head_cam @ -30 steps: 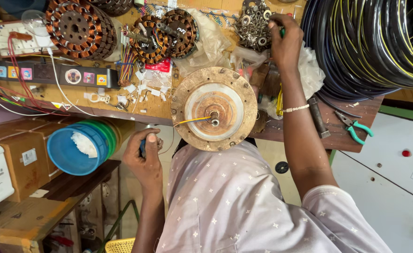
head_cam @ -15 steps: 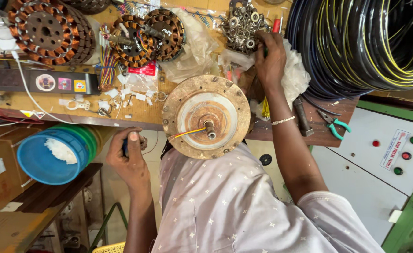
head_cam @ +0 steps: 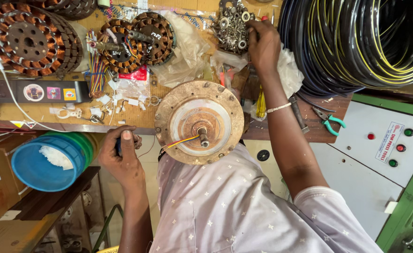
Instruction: The person works on a circular electrical component, likely a fan motor, using a screwdriver to adjust internal parts and wires. They repeatedly pick up and place small metal rings and other components on the workbench while manipulating the central shaft and wiring.
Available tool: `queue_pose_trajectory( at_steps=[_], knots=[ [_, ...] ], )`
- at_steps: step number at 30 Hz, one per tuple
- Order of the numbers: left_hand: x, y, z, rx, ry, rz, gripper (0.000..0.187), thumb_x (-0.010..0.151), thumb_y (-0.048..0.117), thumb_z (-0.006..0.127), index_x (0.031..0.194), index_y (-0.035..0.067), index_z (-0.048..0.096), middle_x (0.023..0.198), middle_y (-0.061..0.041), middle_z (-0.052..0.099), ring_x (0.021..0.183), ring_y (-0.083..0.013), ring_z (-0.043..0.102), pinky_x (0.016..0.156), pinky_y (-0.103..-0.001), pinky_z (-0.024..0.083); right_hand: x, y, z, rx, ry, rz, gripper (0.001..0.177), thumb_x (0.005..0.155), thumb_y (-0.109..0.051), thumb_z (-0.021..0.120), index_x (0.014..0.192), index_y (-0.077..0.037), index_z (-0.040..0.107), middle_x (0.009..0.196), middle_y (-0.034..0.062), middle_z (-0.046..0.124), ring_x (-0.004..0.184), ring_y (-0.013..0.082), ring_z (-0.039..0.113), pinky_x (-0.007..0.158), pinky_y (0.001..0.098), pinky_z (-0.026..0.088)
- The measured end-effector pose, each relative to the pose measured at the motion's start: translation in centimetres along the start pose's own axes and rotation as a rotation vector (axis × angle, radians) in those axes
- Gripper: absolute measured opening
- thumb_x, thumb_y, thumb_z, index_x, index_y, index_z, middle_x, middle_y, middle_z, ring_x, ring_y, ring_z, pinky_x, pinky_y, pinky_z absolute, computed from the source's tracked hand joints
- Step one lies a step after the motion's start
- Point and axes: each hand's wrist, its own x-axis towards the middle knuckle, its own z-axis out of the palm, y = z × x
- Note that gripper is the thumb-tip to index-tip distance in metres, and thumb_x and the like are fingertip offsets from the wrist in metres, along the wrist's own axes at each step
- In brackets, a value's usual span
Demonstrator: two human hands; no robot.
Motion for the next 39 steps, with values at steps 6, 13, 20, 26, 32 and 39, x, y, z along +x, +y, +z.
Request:
queue_pose_trajectory(
  at_steps=[6, 13, 20, 26, 32, 39],
  knots=[
    [0.1, -0.2, 0.6, -0.086, -0.004, -0.022, 0.022, 0.108, 0.018, 0.064, 0.107, -0.004, 0.068, 0.089, -0.004, 0.061, 0.08, -0.0103, 0.055, 0.073, -0.026, 0.044, -0.9, -1.9, -0.6, -0.08, 0.069, -0.059, 0.016, 0.094, -0.008, 0.072, 0.109, -0.005, 0.076, 0.114, 0.0231, 0.072, 0.095, 0.0399, 0.07, 0.081, 0.0458, 0.055],
    [0.3, 0.2, 0.5, -0.081, 0.02, -0.044, 0.023, 0.108, 0.019, 0.064, 0.106, -0.004, 0.068, 0.088, -0.004, 0.06, 0.078, -0.0097, 0.054, 0.072, -0.025, 0.045, 0.8, -3.5, 0.3, -0.124, 0.06, 0.094, 0.013, 0.091, -0.016, 0.078, 0.097, -0.007, 0.072, 0.1, 0.0127, 0.072, 0.088, 0.0351, 0.071, 0.075, 0.0473, 0.053],
    [0.2, -0.5, -0.7, -0.083, 0.09, -0.091, 0.022, 0.107, 0.017, 0.064, 0.106, -0.005, 0.067, 0.084, -0.003, 0.061, 0.075, -0.009, 0.056, 0.07, -0.024, 0.045, 0.3, -2.9, -0.3, -0.193, 0.04, -0.03, 0.014, 0.088, -0.014, 0.082, 0.098, -0.007, 0.075, 0.101, 0.0158, 0.072, 0.084, 0.0368, 0.07, 0.07, 0.0475, 0.052],
    [0.9, -1.3, -1.1, -0.149, 0.081, -0.103, 0.018, 0.107, 0.012, 0.062, 0.105, -0.005, 0.067, 0.083, -0.003, 0.059, 0.072, -0.0083, 0.053, 0.067, -0.025, 0.042, 1.6, -2.6, -0.6, -0.146, -0.054, 0.066, 0.016, 0.084, -0.013, 0.086, 0.092, -0.004, 0.075, 0.092, 0.0143, 0.073, 0.081, 0.0347, 0.07, 0.071, 0.046, 0.052],
    [1.8, -1.7, -1.2, -0.198, 0.096, -0.105, 0.017, 0.107, 0.011, 0.063, 0.104, -0.005, 0.067, 0.084, -0.003, 0.059, 0.072, -0.0086, 0.053, 0.067, -0.025, 0.042, 1.5, -0.2, 1.2, -0.103, -0.058, 0.051, 0.012, 0.087, -0.007, 0.082, 0.092, 0.0, 0.073, 0.09, 0.0157, 0.073, 0.081, 0.0305, 0.071, 0.071, 0.0416, 0.053],
    [3.0, -3.6, -2.9, -0.234, 0.173, -0.172, 0.018, 0.105, 0.013, 0.064, 0.102, -0.004, 0.067, 0.088, -0.002, 0.063, 0.073, -0.007, 0.058, 0.067, -0.024, 0.05, 1.3, 1.8, 0.8, -0.05, -0.113, -0.226, 0.012, 0.095, 0.004, 0.077, 0.103, 0.002, 0.068, 0.097, 0.0176, 0.072, 0.09, 0.0305, 0.07, 0.081, 0.0418, 0.053]
  ],
)
